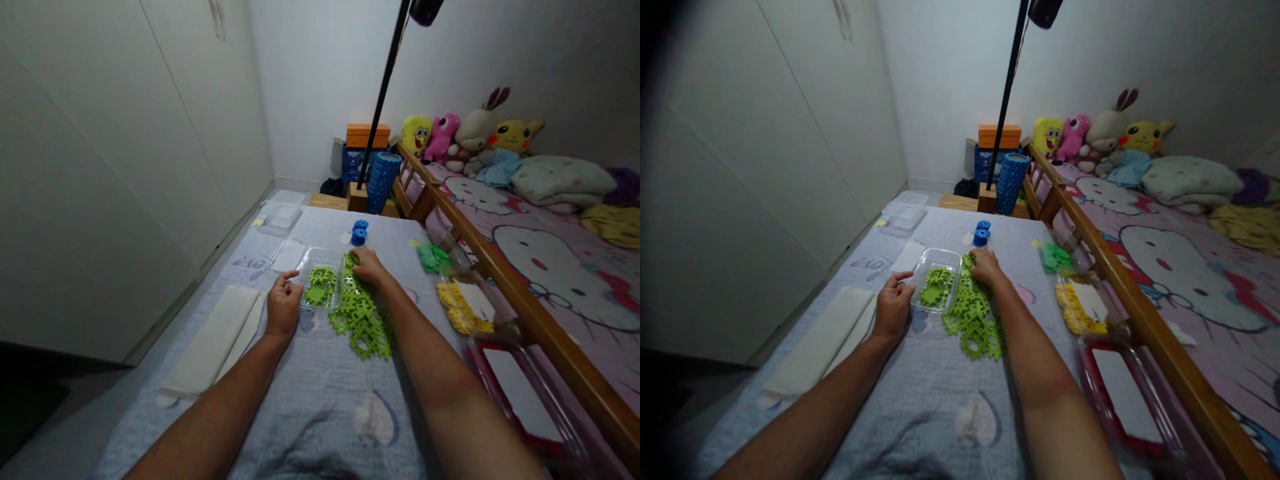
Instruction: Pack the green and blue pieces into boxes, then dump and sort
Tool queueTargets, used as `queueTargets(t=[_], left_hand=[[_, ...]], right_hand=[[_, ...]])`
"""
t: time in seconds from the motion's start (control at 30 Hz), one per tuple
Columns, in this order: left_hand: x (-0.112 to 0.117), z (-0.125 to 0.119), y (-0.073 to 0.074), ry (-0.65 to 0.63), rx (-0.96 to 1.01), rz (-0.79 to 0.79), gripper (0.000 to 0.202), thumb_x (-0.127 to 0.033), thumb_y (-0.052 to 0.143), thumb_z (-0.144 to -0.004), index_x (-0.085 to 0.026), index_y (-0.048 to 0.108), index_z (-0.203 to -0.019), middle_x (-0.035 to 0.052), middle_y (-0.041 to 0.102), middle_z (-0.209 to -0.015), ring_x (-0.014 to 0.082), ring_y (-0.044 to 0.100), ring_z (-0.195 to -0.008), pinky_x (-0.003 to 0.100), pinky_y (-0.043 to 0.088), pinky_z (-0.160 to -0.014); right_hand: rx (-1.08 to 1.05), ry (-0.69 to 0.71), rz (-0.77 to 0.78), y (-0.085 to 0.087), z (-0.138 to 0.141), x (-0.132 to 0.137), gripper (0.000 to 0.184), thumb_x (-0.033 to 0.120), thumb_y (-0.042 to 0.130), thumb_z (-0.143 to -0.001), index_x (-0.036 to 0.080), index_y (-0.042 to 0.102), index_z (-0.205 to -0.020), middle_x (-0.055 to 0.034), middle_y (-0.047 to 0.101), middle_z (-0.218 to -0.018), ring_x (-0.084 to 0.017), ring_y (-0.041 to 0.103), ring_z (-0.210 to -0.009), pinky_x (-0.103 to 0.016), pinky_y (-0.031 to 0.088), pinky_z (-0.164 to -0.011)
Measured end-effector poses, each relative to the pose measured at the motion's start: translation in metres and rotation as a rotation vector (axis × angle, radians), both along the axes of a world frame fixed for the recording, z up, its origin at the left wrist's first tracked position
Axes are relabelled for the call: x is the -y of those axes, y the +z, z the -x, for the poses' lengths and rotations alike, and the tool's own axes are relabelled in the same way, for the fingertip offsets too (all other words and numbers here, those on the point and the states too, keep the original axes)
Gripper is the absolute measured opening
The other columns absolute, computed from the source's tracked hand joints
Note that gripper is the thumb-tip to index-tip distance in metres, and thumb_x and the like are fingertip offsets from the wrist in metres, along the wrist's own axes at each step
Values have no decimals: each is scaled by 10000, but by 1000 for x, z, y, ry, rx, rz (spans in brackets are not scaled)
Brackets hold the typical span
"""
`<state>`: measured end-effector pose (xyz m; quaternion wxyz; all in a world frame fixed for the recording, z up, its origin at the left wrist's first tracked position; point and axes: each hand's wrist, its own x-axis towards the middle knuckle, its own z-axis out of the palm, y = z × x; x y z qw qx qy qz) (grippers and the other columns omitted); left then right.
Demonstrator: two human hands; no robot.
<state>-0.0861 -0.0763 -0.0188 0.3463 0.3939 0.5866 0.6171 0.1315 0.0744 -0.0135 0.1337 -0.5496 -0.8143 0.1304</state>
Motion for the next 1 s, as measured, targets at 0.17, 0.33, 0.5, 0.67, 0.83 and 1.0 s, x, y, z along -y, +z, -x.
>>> queueTargets(t=[0.17,0.33,0.5,0.67,0.83,1.0], left_hand=[[0,0,0,0,-7,8,358,-341,644,-759,-161,630,-1068,-106,328,-554,91,292,-480,206,246,-487],[0,0,2,0,-26,13,347,-351,639,-760,-169,632,-1055,-104,333,-555,94,308,-486,204,259,-497],[1,-1,2,6,-12,22,350,-354,646,-749,-170,633,-1046,-103,347,-552,95,323,-487,202,272,-501],[0,0,1,-2,13,0,347,-353,654,-757,-163,628,-1047,-106,346,-550,92,314,-488,198,285,-508],[1,0,0,-13,4,-13,333,-344,652,-780,-153,626,-1051,-105,345,-558,86,301,-491,195,285,-512],[1,0,0,-3,19,-16,321,-326,654,-778,-153,625,-1047,-109,316,-558,85,282,-497,191,268,-509]], right_hand=[[-95,-42,-64,16,-13,8,496,112,618,-688,153,641,-1182,-132,650,-1190,-271,568,-1139,-402,410,-1037],[-250,34,-220,45,-7,33,411,156,597,-714,165,656,-1121,-127,639,-1148,-280,553,-1116,-425,419,-1014],[-168,127,-146,63,26,63,351,200,610,-746,203,672,-1091,-104,626,-1173,-286,510,-1128,-433,401,-974],[-47,132,-84,58,49,76,319,239,637,-772,220,685,-1087,-105,638,-1199,-302,486,-1156,-463,361,-996],[-156,76,-100,53,36,70,315,271,644,-817,217,667,-1127,-97,636,-1298,-299,488,-1227,-471,355,-1048],[-213,-108,-94,44,0,53,265,197,554,-859,197,681,-1091,-104,682,-1234,-275,560,-1188,-440,391,-1055]])
